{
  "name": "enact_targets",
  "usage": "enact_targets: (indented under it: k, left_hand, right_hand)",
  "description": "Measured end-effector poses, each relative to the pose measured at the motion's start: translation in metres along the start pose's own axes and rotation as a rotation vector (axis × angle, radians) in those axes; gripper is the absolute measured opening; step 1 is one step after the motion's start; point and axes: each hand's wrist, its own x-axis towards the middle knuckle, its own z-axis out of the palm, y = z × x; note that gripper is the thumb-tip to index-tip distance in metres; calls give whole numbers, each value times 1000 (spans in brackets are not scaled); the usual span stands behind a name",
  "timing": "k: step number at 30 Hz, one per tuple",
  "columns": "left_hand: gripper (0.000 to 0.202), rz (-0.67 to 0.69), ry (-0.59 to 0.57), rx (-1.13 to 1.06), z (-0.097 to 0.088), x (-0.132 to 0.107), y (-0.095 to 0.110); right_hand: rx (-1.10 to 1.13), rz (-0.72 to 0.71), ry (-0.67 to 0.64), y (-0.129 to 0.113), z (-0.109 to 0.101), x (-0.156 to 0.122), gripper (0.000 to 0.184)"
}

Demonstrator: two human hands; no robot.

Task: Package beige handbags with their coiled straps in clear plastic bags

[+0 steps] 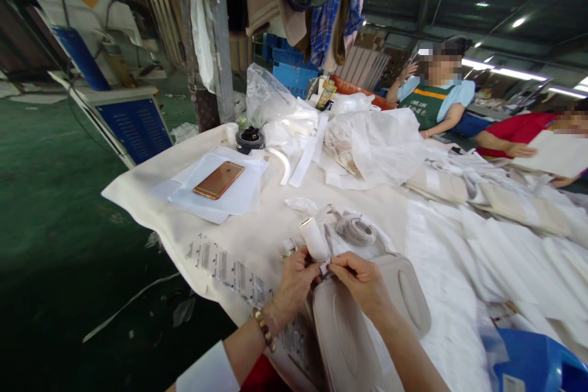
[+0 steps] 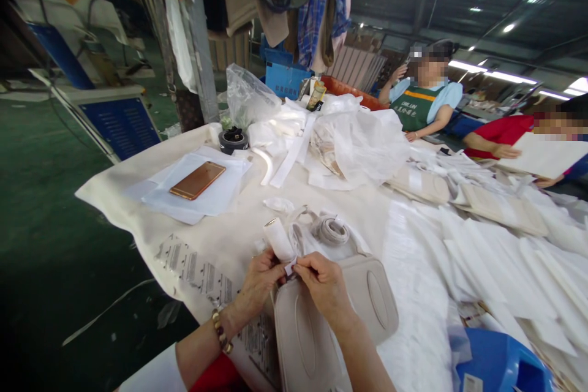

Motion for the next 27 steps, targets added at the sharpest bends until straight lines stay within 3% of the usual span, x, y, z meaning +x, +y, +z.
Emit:
enact_targets:
  k: [5, 8, 12, 20, 24, 27]
  left_hand:
    - [24, 4, -81, 12, -5, -2, 8]
    - [23, 19, -153, 33, -10, -5, 15]
    - [32, 101, -219, 72, -15, -7, 15]
    - [22, 44, -130, 179, -16, 4, 3]
    - [24, 61, -95, 244, -15, 2, 6]
    - [27, 56, -83, 290, -15, -4, 9]
  right_hand:
    - [142, 213, -22, -3, 0, 9, 19]
    - [175, 269, -24, -5, 0, 13, 20]
    - [157, 262, 26, -7, 1, 10, 19]
    - [113, 165, 79, -2, 6, 4, 19]
    - [-25, 12, 210, -15, -7, -20, 18]
    - [-219, -11, 419, -25, -41, -67, 16]
